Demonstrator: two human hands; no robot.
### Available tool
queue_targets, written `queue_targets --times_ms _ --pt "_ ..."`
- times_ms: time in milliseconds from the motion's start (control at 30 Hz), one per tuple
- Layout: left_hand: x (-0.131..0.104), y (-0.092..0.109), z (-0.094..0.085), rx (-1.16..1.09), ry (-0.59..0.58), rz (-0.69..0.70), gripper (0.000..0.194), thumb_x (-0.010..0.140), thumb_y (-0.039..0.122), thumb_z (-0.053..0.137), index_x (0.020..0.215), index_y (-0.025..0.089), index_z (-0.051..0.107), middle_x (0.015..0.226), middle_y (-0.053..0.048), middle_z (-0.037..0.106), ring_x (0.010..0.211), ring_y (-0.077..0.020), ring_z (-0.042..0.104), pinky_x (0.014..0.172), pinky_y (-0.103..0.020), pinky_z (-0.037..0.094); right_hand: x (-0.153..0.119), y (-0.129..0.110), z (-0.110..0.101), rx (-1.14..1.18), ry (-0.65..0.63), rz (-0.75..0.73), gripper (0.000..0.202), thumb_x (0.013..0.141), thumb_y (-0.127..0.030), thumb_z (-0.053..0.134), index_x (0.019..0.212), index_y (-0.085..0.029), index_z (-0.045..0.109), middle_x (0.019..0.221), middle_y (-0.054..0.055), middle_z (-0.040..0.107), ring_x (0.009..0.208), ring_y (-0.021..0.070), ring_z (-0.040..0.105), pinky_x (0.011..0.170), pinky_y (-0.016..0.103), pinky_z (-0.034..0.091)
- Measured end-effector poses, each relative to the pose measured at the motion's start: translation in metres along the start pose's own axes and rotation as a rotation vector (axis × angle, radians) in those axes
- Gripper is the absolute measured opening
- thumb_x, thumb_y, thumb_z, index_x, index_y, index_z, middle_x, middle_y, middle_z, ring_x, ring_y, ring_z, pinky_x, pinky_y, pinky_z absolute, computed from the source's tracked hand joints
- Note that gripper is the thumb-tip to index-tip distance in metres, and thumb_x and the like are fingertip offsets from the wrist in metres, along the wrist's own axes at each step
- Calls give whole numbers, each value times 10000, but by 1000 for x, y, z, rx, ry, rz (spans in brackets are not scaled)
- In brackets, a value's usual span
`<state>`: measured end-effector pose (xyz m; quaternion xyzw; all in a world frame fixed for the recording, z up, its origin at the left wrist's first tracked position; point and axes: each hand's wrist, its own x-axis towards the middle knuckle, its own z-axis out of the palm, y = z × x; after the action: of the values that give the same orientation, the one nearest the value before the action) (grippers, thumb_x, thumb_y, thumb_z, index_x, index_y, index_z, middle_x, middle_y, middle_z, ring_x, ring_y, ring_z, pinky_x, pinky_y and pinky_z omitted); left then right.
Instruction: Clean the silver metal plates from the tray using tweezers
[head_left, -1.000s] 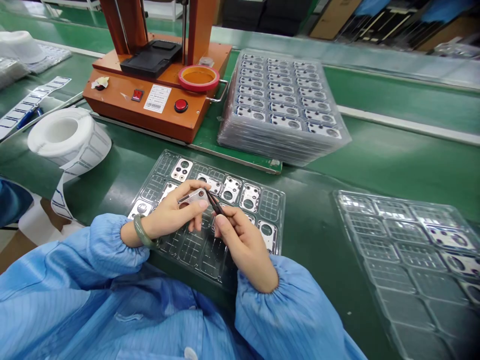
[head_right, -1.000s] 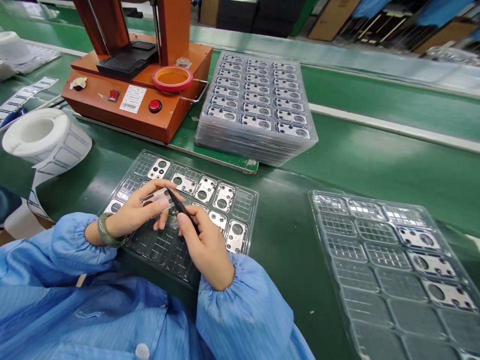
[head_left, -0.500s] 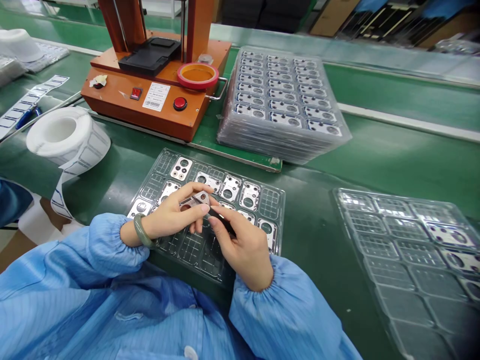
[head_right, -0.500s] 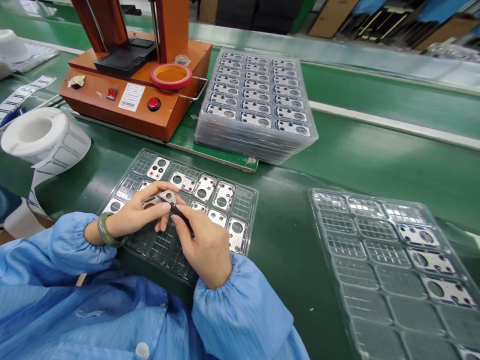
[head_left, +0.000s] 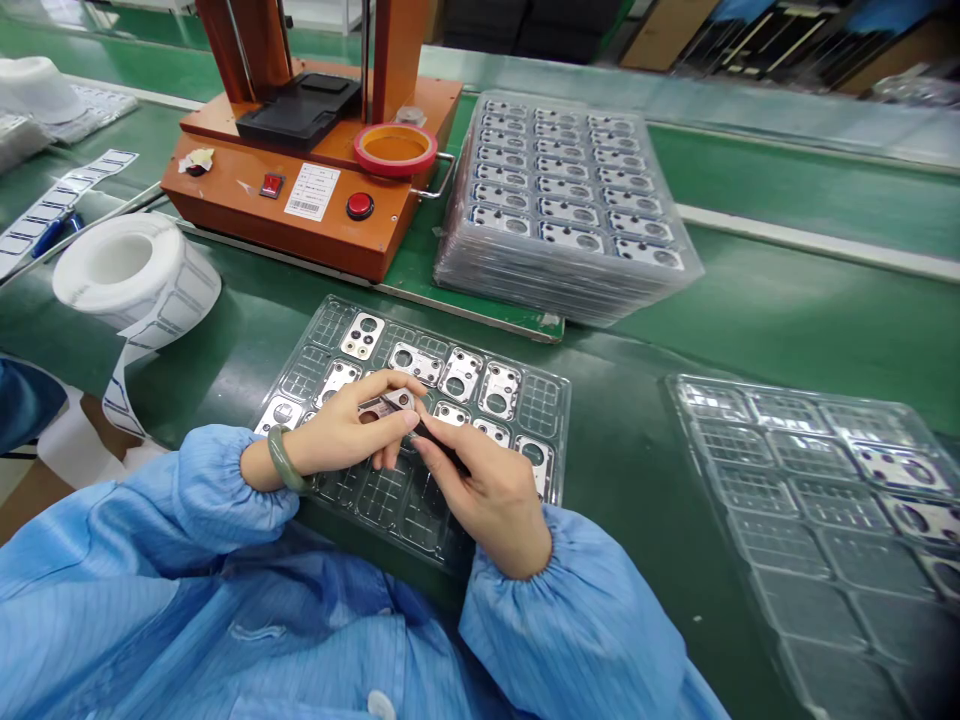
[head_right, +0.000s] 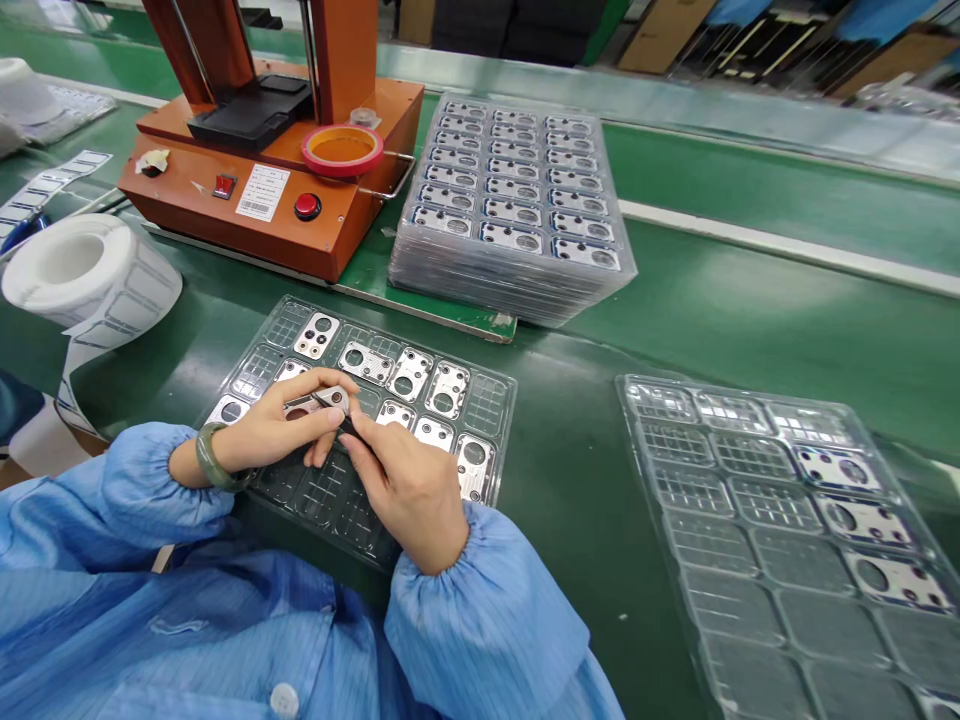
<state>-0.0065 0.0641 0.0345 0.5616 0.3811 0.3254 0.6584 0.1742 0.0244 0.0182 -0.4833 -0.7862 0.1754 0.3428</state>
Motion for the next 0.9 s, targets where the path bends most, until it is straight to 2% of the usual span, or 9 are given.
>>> queue_targets --times_ms 233,433,633,767,900 --pt "0 -2 -1 23 -9 -27 302 878 352 559 1102 158 504 542 65 519 424 -72 537 416 -170 444 2 0 -2 54 -2 -11 239 929 -249 540 1115 -172 669 883 66 750 713 166 692 633 283 532" --pt "0 -2 -2 33 -12 -52 304 868 379 571 1079 167 520 581 50 538 411 -70 528 400 -175 441 3 -1 -2 88 -2 -8 211 924 -240 541 1083 -200 674 901 53 757 758 172 711 666 283 544" --pt "-1 0 -2 36 -52 -45 278 878 357 560 1063 154 523 473 72 494 382 -75 518 387 -156 429 4 -3 -4 87 -4 -39 184 915 -216 552 1043 -184 680 891 55 761 759 171 716 665 268 540" --pt "-1 -2 -1 44 -21 -24 307 859 363 585 1079 157 529 608 39 561 409 -65 538 389 -162 446 4 -6 -4 68 12 -27 169 921 -237 545 1016 -189 676 854 39 758 714 158 708 624 253 520" --pt "0 -2 0 42 -32 -39 332 854 376 591 1090 155 519 748 0 603 427 -49 542 397 -164 463 3 -8 -7 87 -10 59 153 912 -273 552 960 -178 661 813 29 745 628 140 677 561 238 483"
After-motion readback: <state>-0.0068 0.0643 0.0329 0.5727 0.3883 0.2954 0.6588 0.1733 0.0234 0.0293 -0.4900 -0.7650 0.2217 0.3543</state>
